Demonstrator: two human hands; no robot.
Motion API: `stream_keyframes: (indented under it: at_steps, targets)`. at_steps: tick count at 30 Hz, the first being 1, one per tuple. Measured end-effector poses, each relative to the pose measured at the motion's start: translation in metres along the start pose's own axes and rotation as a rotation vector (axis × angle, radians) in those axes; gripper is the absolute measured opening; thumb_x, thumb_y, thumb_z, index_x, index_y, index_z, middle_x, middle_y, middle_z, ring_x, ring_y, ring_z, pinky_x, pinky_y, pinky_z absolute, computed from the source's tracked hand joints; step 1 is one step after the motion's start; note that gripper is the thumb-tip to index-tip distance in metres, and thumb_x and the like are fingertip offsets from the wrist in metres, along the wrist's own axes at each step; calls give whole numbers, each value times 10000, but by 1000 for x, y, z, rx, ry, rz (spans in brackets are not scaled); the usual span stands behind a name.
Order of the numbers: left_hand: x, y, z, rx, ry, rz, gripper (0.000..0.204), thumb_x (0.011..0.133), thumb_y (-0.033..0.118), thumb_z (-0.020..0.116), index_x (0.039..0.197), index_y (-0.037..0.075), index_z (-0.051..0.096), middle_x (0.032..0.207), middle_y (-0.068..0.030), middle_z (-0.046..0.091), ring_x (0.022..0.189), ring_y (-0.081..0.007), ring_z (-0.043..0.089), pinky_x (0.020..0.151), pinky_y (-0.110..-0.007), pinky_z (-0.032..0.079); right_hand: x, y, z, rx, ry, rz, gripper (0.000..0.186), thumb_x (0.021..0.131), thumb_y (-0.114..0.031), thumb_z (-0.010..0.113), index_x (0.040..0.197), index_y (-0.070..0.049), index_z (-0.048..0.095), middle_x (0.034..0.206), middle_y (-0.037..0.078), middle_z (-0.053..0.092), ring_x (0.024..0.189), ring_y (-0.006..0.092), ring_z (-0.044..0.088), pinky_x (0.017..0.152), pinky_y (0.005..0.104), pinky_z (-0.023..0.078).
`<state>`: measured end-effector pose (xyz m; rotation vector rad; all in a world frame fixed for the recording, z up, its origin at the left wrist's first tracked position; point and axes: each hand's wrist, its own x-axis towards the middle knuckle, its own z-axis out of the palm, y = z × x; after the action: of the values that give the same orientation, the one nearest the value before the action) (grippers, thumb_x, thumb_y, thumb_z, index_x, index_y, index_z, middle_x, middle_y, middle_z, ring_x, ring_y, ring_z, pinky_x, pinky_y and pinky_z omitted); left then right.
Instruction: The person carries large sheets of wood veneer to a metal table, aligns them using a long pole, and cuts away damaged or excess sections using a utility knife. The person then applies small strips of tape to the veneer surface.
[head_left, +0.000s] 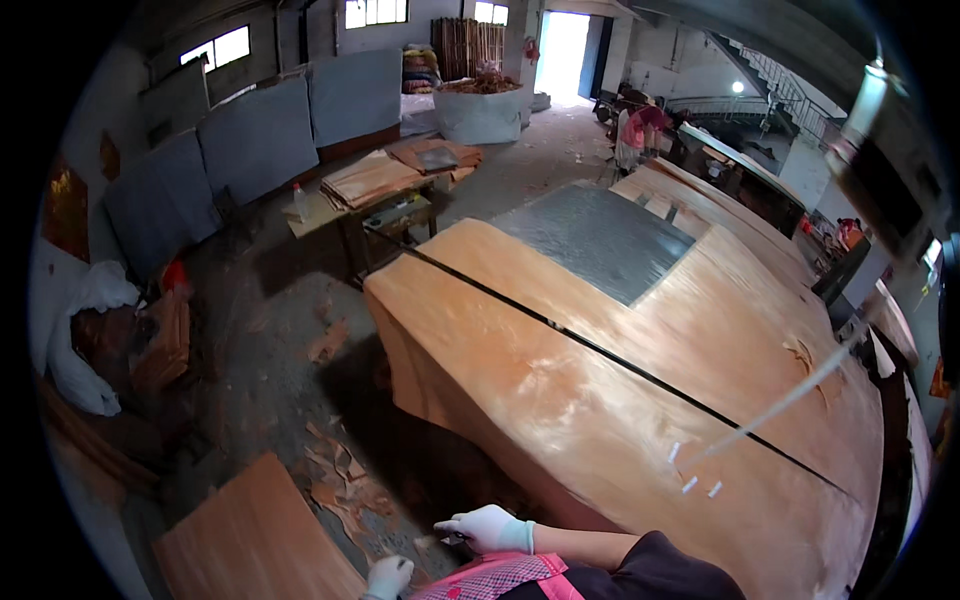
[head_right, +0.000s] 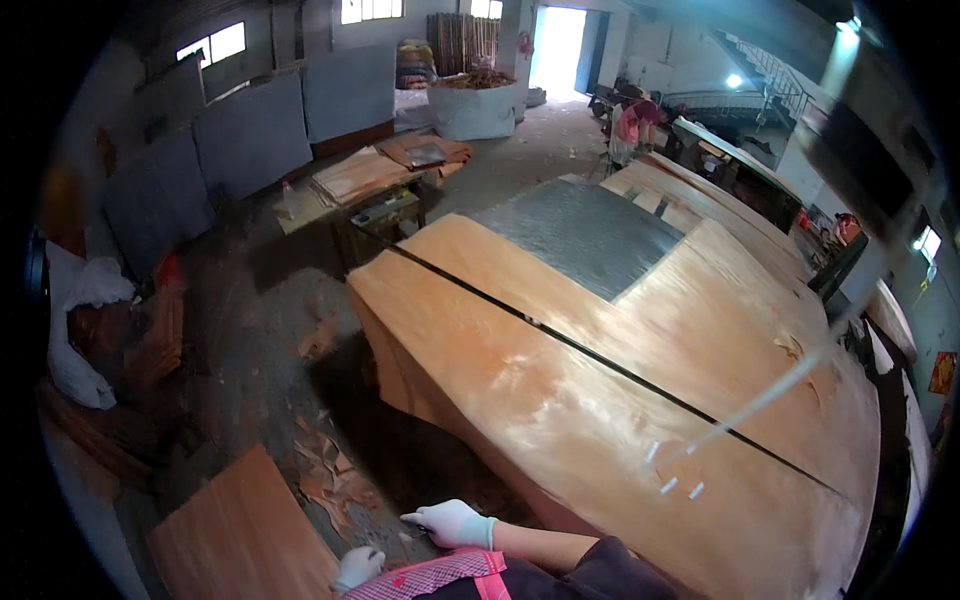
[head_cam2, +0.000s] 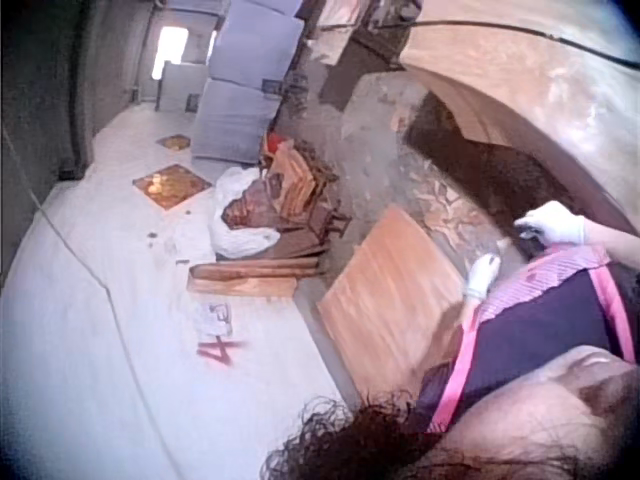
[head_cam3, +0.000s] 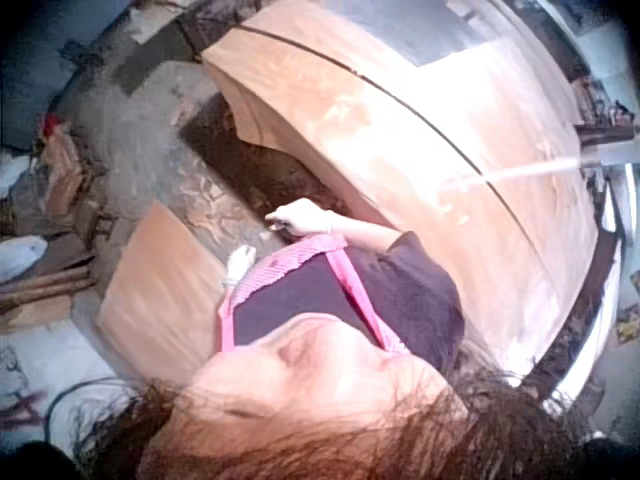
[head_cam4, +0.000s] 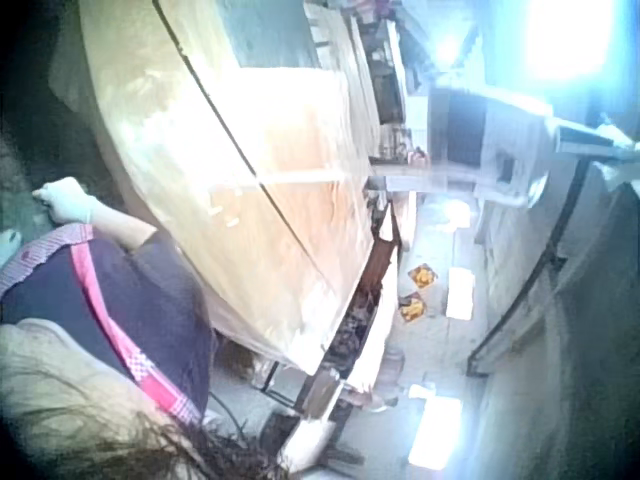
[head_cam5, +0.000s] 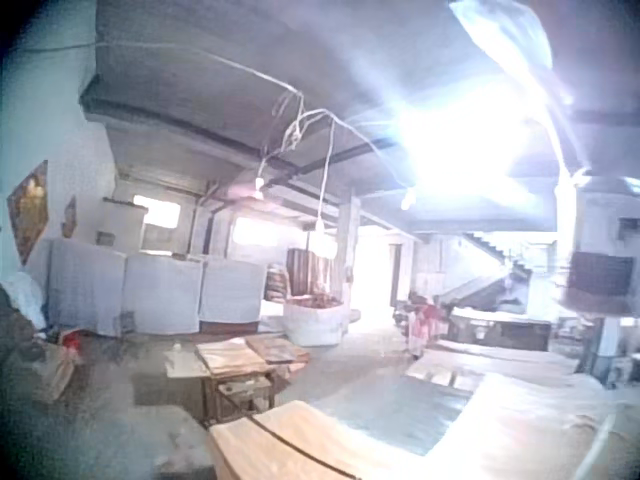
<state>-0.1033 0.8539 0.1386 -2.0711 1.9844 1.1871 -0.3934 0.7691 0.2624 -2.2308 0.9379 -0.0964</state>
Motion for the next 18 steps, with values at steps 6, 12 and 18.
stream_keyframes:
  at_steps: [6, 12, 18]
  targets:
    - [87, -9, -65, -150, 92, -44, 372, 907, 377, 544, 987, 47, 697, 877, -183, 697, 796, -316, 677, 729, -424, 527, 98, 44, -17, 97, 138, 23, 544, 813, -98, 545, 1350, -186, 531, 1103, 105, 656, 947, 309, 649, 791, 383, 528]
    - [188, -23, -175, -227, 163, -118, 364, 903, 386, 553, 964, 57, 695, 875, -182, 695, 778, -323, 671, 712, -434, 529, 225, 88, -77, 406, 315, 172, 517, 820, -13, 493, 1313, -146, 575, 1208, 111, 652, 1081, 238, 641, 927, 305, 498]
    - [274, -57, -276, -270, 232, -201, 357, 899, 395, 561, 940, 66, 693, 874, -181, 694, 761, -330, 665, 696, -445, 530, 381, 120, -161, 785, 298, 328, 330, 995, -233, 513, 1285, -99, 598, 806, 1, 674, 550, 59, 489, 528, 244, 439]
